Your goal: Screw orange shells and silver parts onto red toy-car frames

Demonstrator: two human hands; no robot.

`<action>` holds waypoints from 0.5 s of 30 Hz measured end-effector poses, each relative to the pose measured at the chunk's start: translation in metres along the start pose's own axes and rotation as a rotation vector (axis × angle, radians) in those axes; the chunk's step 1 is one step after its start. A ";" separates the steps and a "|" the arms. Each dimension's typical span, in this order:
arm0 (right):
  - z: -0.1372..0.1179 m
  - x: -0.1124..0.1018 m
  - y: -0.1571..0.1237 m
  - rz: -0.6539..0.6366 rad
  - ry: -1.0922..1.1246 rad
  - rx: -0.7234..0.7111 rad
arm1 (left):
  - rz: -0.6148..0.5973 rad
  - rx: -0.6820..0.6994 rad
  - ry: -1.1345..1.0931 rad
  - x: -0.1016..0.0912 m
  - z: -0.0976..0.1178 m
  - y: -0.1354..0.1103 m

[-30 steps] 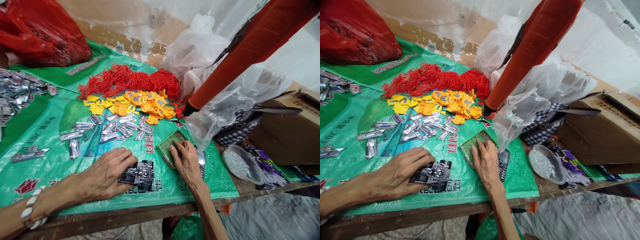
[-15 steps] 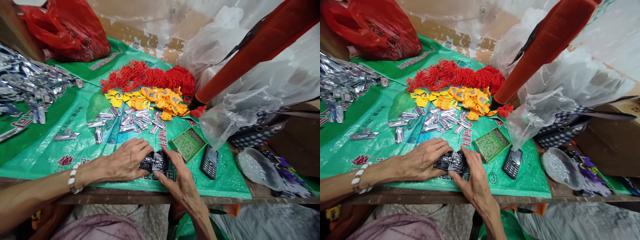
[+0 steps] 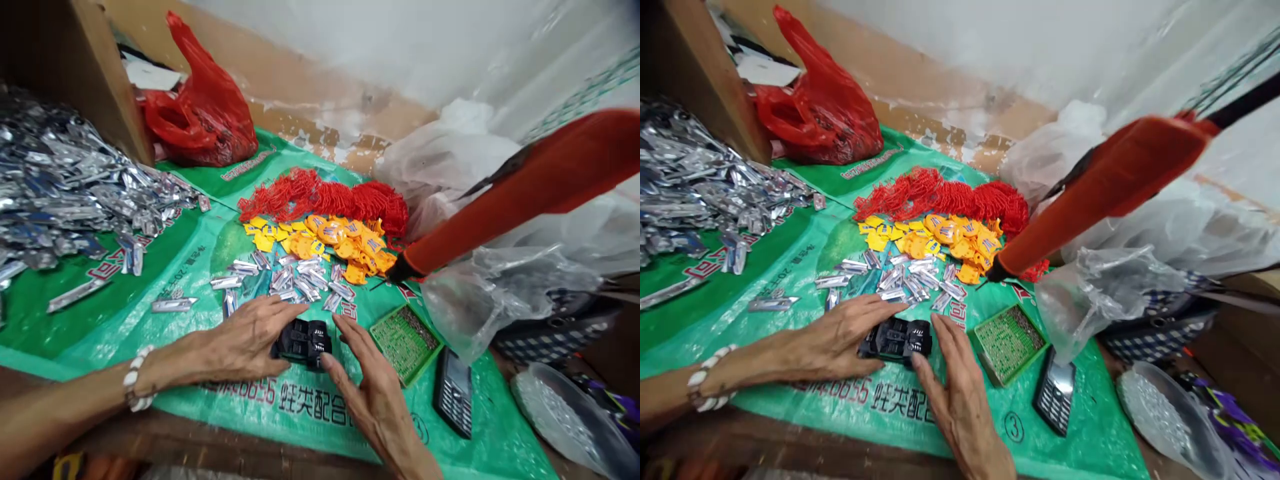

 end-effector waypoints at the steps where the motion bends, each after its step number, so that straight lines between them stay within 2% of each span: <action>1: 0.001 -0.001 0.012 0.004 -0.036 -0.011 | 0.047 0.017 0.013 0.001 0.000 -0.001; 5: 0.015 0.009 0.072 -0.013 -0.216 -0.061 | 0.161 0.124 0.090 0.017 0.001 -0.008; 7: 0.027 0.022 0.104 -0.008 -0.296 -0.065 | 0.206 0.129 0.143 0.022 -0.002 -0.016; 10: 0.034 0.050 0.154 -0.010 -0.385 -0.094 | 0.260 0.176 0.223 0.017 0.001 -0.025; 13: 0.018 0.082 0.200 -0.053 -0.435 -0.167 | 0.251 0.171 0.245 0.007 0.007 -0.022; 15: -0.003 0.103 0.224 -0.094 -0.459 -0.241 | 0.259 0.126 0.270 0.012 0.008 -0.011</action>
Point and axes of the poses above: each hand's wrist, its own y-axis towards the middle knuckle, its own x-axis out of the palm, z = x × y, the point moved 6 cm from there along y, towards the middle knuckle, and after that the axes turned 2 degrees about x, right-handed, at the moved point
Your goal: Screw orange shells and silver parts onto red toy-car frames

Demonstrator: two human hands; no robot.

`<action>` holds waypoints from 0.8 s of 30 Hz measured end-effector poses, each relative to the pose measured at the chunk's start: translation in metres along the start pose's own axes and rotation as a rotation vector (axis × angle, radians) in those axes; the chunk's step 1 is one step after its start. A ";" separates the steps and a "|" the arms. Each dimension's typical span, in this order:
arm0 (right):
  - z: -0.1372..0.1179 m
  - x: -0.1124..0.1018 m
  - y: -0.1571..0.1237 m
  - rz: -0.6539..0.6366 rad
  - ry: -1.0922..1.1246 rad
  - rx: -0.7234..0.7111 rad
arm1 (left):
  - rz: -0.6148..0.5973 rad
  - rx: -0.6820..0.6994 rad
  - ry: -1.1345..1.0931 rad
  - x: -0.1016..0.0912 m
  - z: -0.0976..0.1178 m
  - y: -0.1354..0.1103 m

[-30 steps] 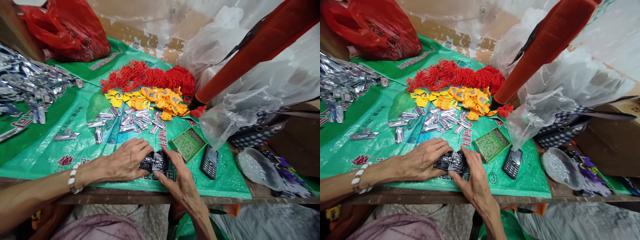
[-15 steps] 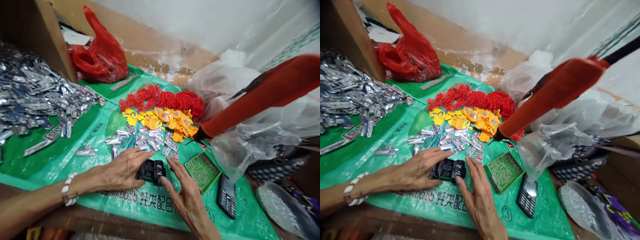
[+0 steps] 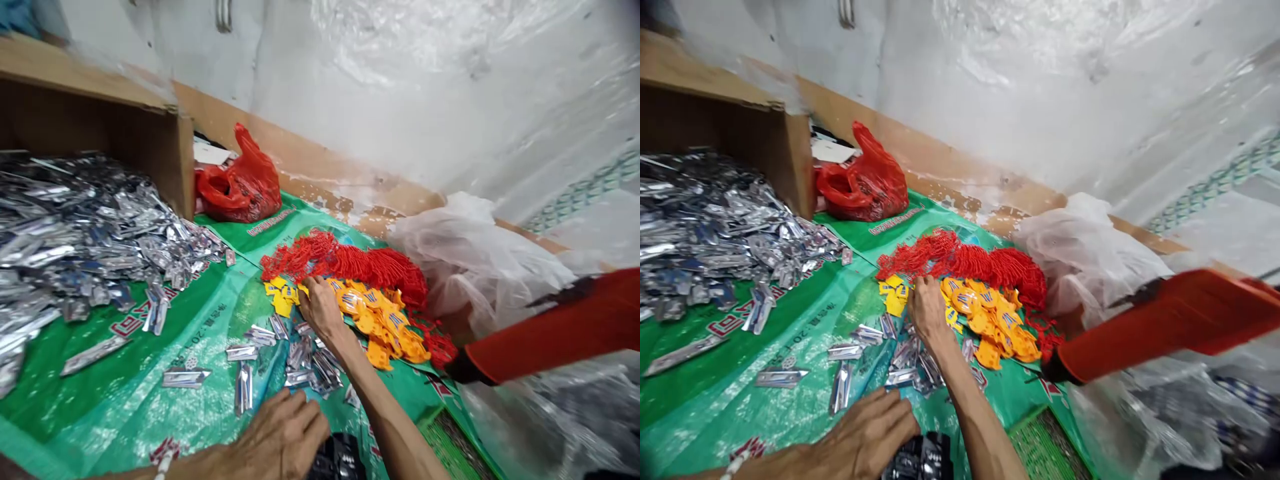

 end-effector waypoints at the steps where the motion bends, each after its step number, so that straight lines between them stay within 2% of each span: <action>1: -0.012 0.002 0.013 -0.010 -0.013 -0.044 | 0.011 -0.045 0.038 0.009 -0.002 0.005; 3: -0.035 0.006 0.034 -0.017 -0.041 -0.134 | 0.057 -0.124 0.126 0.034 -0.006 0.012; 5: -0.055 0.010 0.047 -0.019 -0.067 -0.219 | 0.023 -0.051 0.181 0.068 -0.005 0.016; 8: -0.074 0.021 0.055 -0.033 -0.102 -0.302 | 0.048 -0.048 0.216 0.096 -0.009 0.016; 10: -0.080 0.030 0.055 -0.044 -0.127 -0.314 | 0.072 -0.029 0.211 0.098 -0.008 0.014; 13: -0.081 0.035 0.053 -0.030 -0.167 -0.280 | 0.083 -0.001 0.227 0.090 -0.006 0.011; 17: -0.073 0.026 0.046 0.004 -0.212 -0.188 | 0.081 0.000 0.256 0.083 -0.005 0.011; 21: -0.063 0.018 0.034 -0.001 -0.192 -0.148 | 0.143 0.008 0.270 0.082 -0.005 0.013; 24: -0.054 0.011 0.025 0.010 -0.136 -0.133 | 0.088 -0.023 0.245 0.080 -0.005 0.015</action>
Point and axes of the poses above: each hand's wrist, its own y-axis towards the middle knuckle, its own x-axis out of the palm, z = x × y, the point moved 6 cm from there along y, towards the middle knuckle, and after that the axes turned 2 degrees about x, right-handed, at the moved point
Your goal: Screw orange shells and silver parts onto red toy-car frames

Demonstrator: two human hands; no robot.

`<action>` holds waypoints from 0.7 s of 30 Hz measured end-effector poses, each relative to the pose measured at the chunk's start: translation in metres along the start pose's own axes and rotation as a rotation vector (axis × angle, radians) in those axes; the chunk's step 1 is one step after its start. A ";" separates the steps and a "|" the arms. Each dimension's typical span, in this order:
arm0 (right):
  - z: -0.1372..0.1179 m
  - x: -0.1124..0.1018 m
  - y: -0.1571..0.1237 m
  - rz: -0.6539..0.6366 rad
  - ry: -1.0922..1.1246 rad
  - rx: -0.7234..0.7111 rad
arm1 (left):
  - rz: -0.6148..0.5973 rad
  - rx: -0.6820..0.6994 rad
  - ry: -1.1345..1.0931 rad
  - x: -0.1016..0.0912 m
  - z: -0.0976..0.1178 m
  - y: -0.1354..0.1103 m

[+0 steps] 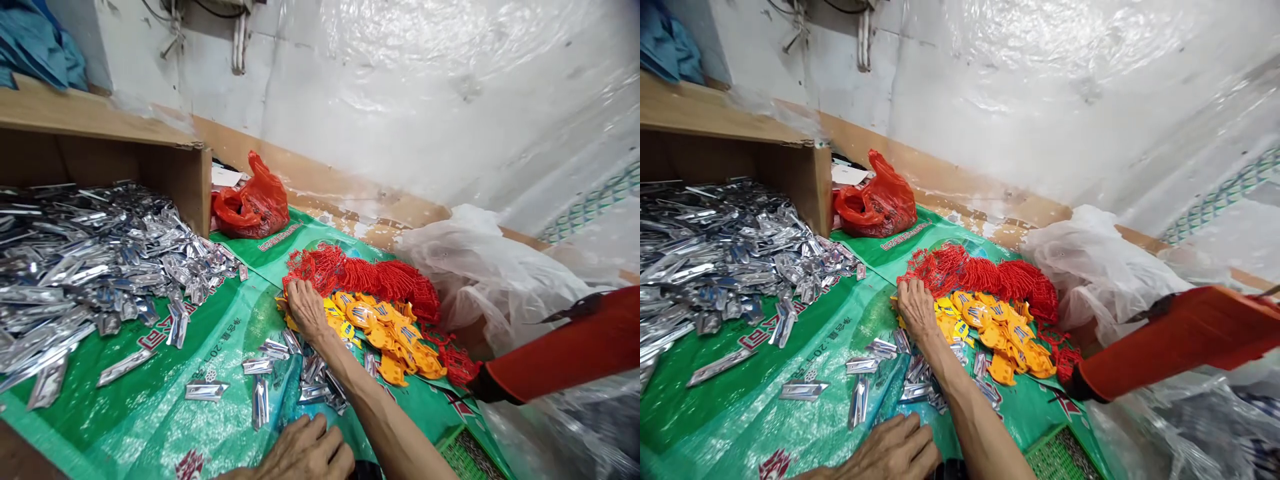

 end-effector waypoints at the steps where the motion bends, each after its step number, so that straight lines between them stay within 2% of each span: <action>1: 0.002 -0.002 -0.004 0.010 0.024 0.004 | -0.046 -0.020 -0.015 -0.003 -0.001 0.000; 4: 0.009 -0.010 -0.014 0.053 0.113 0.022 | -0.121 -0.056 -0.097 -0.027 -0.003 -0.001; 8: 0.018 -0.026 -0.026 0.154 0.278 0.097 | -0.099 -0.011 -0.221 -0.066 -0.003 -0.004; 12: 0.025 -0.054 -0.051 0.244 0.503 0.217 | -0.056 -0.007 -0.264 -0.068 -0.006 -0.010; 14: 0.028 -0.074 -0.077 0.266 0.629 0.293 | -0.017 -0.045 -0.267 -0.064 -0.010 -0.013; 16: 0.032 -0.095 -0.111 0.278 0.746 0.390 | -0.019 -0.172 -0.281 -0.063 -0.018 -0.011; 19: 0.038 -0.124 -0.167 0.312 0.890 0.575 | -0.110 -0.360 -0.402 -0.068 -0.030 0.001; 21: 0.043 -0.128 -0.207 0.374 1.113 0.826 | -0.213 -0.515 -0.504 -0.071 -0.039 0.010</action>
Point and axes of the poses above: each hand's wrist, its own y-axis towards the middle knuckle, its own x-axis out of the palm, z = x × y, the point moved 6 cm from there along y, towards the middle knuckle, and after that the axes turned 2 degrees about x, right-handed, at the moved point
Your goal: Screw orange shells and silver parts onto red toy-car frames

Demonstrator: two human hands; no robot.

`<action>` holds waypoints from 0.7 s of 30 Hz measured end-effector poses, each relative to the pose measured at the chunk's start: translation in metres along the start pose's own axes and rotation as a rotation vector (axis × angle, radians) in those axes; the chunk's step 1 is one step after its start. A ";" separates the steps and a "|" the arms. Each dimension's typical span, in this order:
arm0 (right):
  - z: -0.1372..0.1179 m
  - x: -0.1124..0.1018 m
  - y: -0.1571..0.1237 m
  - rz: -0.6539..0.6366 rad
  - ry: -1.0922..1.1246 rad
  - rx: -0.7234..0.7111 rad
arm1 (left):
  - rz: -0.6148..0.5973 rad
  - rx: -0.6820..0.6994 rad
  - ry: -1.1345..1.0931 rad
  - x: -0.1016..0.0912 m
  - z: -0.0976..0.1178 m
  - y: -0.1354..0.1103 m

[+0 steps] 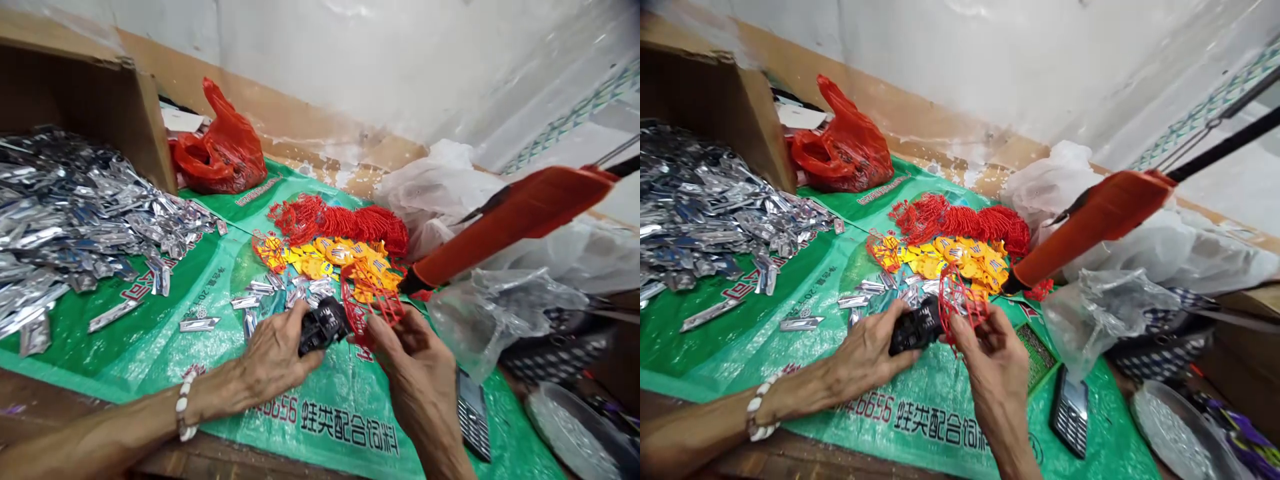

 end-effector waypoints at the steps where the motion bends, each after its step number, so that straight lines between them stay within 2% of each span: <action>1: 0.010 -0.011 -0.012 0.075 0.127 0.136 | -0.011 -0.063 -0.070 -0.004 0.000 0.004; 3: 0.030 -0.021 -0.035 0.201 0.360 0.348 | -0.017 -0.149 -0.215 -0.007 0.000 0.011; 4: 0.037 -0.021 -0.045 0.238 0.448 0.401 | -0.021 -0.175 -0.282 -0.007 -0.001 0.012; 9: 0.050 -0.003 -0.066 0.223 0.664 0.471 | -0.101 -0.267 -0.737 0.006 -0.001 0.009; 13: 0.060 0.000 -0.067 0.168 0.732 0.505 | -0.016 -0.380 -1.071 0.007 0.003 0.009; 15: 0.067 -0.004 -0.066 0.191 0.733 0.502 | 0.045 -0.414 -1.131 0.007 0.002 0.011; 18: 0.073 -0.007 -0.066 0.223 0.725 0.488 | 0.064 -0.370 -1.120 0.010 0.002 0.015; 21: 0.071 0.003 -0.067 0.169 0.708 0.488 | 0.058 -0.318 -1.043 0.013 0.002 0.013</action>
Point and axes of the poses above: each hand's wrist, its own y-axis towards the middle knuckle, its own x-axis out of the palm, z = x × y, the point moved 6 cm from there along y, towards the middle knuckle, and after that the axes turned 2 degrees about x, right-handed, at the moved point
